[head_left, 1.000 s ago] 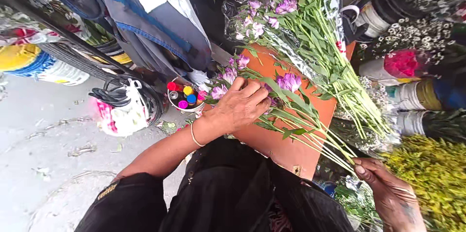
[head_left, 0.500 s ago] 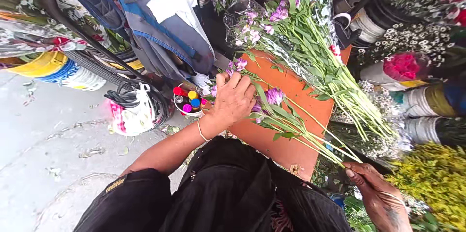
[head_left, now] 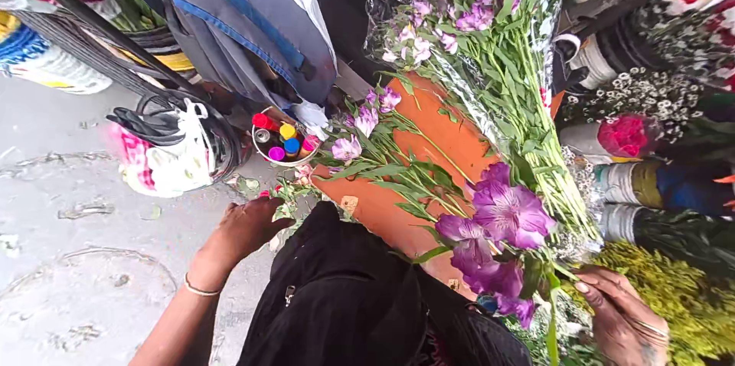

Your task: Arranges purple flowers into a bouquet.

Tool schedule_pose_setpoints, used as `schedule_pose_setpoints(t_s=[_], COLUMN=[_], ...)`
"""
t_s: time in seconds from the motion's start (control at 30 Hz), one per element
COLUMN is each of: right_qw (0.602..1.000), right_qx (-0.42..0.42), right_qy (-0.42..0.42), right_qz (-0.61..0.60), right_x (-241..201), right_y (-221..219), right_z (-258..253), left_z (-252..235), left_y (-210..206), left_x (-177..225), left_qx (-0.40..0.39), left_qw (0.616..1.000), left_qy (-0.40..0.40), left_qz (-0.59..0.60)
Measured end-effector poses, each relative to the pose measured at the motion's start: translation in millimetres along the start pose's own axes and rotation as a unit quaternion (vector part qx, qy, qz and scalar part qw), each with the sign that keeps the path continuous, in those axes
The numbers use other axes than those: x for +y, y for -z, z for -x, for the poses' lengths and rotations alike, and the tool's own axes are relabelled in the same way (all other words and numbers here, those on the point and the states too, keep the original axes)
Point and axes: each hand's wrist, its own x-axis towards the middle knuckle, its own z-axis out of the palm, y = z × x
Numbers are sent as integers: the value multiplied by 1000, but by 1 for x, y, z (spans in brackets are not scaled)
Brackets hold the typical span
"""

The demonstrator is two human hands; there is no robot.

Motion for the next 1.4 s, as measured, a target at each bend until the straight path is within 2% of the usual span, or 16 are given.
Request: schedule_pose_setpoints(t_s=[0.13,0.3,0.4,0.5,0.6,0.67,0.77,0.9,1.0,1.2,1.4], right_qw=[999,996,994,983,967,964,970,979,973,964,957], right_qx=[-48,-85,-106,-137,-157,-151,-155,-159,-153,-125,-177], right_qy=[12,7,-30,-103,-187,-213,-187,-102,-42,22,-11], right_qz=[16,0,-25,-63,-72,-59,-30,73,165,232,231], right_x=[-3,7,10,31,65,81,86,83,74,68,70], right_y=[-23,-65,-96,-125,-147,-157,-163,-168,-174,-177,-172], right_z=[-53,-110,-137,-145,-129,-118,-113,-114,-114,-119,-120], left_z=[-38,-75,-91,-102,-107,-110,-111,-116,-119,-124,-123], left_y=[-15,-25,-35,-46,-55,-60,-70,-84,-89,-95,-86], left_x=[1,-16,-27,-32,-36,-39,-44,-47,-43,-42,-43], left_qx=[38,61,41,13,-10,-10,9,22,32,45,30], left_qw=[996,995,996,995,993,992,989,989,987,985,987], left_qy=[-50,-20,5,12,11,10,6,-5,-24,-50,-54], left_qz=[59,80,80,94,118,129,145,149,157,162,150])
